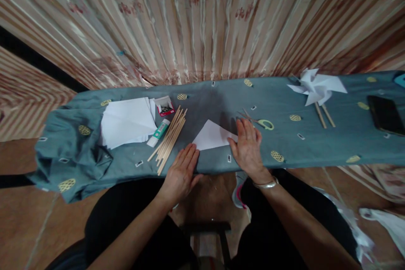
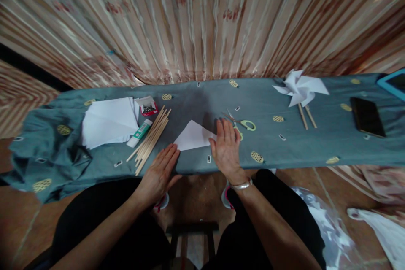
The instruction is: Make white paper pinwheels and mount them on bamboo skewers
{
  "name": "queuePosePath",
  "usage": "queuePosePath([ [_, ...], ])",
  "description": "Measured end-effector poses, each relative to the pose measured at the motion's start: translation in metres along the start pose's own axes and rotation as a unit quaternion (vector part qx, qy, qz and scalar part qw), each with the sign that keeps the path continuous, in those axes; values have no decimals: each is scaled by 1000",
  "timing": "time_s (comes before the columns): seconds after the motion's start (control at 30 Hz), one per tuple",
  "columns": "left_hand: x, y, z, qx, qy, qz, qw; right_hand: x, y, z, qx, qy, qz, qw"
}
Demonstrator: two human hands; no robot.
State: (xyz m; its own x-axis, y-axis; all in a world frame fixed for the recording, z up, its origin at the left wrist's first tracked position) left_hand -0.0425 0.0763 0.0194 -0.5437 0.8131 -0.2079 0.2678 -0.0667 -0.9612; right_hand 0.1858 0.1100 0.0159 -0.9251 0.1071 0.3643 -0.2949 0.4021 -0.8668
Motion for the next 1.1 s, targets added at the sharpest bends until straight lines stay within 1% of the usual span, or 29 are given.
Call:
queuePosePath([
  [0.1, 0, 0, 0, -1, -5, 0, 1000, -29, -9, 1, -15, 32, 20, 999],
  [0.2, -1, 0, -1, 0, -5, -10, 1000, -41, -13, 1, -18, 45, 25, 998],
  [0.3, -1, 3, -1, 1, -6, -33, 999, -38, -16, -1, -7, 32, -3, 999],
  [0.43, 1, 8, 1, -4, 0, -48, 999, -23, -17, -7, 44, -2, -90, 995],
  [0.53, 1, 9, 3, -11, 1, -45, 999, -13, -15, -10, 73, -3, -107, 992],
  [0.67, 0, 8, 2, -21, -1, -43, 999, -9, -16, -13, 88, 35, -130, 987],
  [0.8, -2, 6, 1, -24, -2, -58, 998, -18, -19, -17, 113, 118, -171, 972],
  [0.9, -2, 4, 2, -21, 3, -53, 998, -25, -18, -19, 145, 160, -195, 957],
  [1.0, 0, 2, 7, -27, 3, -37, 999, -30, -15, -19, 177, 179, -244, 936],
  [1.1, 1, 1, 10, -56, -3, -15, 998, -33, -13, -20, 178, 184, -285, 924],
])
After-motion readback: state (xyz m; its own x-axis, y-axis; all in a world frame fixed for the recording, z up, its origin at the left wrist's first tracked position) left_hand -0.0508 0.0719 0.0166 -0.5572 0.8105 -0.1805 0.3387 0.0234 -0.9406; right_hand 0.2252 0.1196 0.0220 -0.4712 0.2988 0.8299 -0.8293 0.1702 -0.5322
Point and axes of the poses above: each hand's wrist, its own z-axis away from the middle knuckle, its own y-axis out of the palm, x = y × z, the point moved 2 cm from there along -z, towards the middle knuckle, and after that the axes turned 15 degrees about y, right-handed, at the moved point
